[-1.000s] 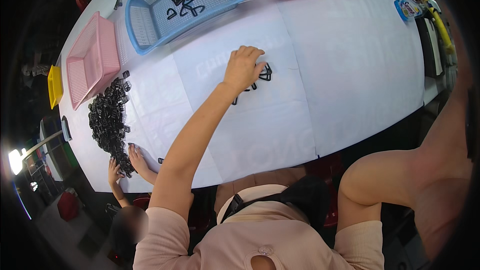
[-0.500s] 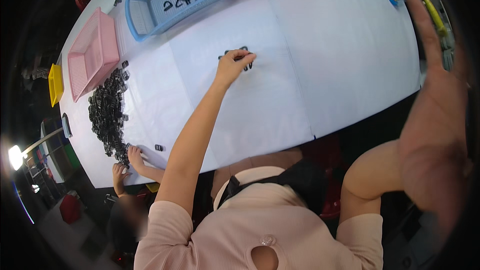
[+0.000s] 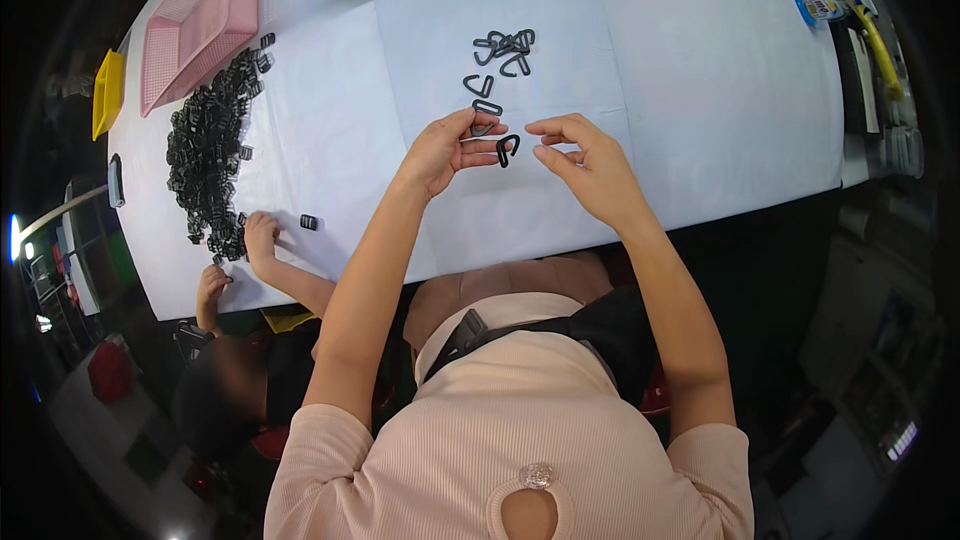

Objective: The person assembles small black plastic clips by hand, snapping two pieces together and placing the finished units into a blue basket. Another person works alongside at the same table.

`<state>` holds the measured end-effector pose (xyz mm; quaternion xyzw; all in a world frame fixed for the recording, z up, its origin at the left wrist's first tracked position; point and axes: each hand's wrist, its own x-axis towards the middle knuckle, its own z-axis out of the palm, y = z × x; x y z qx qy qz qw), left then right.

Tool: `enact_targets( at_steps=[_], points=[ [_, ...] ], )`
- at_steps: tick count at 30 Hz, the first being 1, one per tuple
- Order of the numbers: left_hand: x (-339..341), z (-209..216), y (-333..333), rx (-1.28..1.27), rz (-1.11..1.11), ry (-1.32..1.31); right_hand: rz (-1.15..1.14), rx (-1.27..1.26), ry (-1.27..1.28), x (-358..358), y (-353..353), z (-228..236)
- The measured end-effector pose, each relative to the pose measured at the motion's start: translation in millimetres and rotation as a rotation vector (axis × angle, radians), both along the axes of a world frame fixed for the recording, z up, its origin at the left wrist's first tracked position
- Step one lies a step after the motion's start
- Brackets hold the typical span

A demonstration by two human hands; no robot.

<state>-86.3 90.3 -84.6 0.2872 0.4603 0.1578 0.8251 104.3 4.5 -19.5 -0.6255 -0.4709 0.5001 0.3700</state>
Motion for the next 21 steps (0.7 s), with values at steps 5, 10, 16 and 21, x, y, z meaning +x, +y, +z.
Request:
enact_targets(
  at_steps=[5, 10, 16, 21],
  points=[
    [-5.9, 30.3, -17.9, 0.271, -0.141, 0.133, -0.06, 0.025, -0.052, -24.4, 11.0, -21.0],
    [-20.4, 29.6, -23.3, 0.397, -0.12, 0.222, -0.12, -0.146, 0.033, -44.0, 23.2, -39.2],
    [-35.7, 46.6, -37.9, 0.433, -0.002, 0.151, -0.202, -0.312, 0.398, -52.3, 6.8, -5.1],
    [-41.9, 66.7, -49.4, 0.417, 0.056, 0.107, -0.187, -0.303, 0.393, -57.9, -2.4, 17.4]
  ],
)
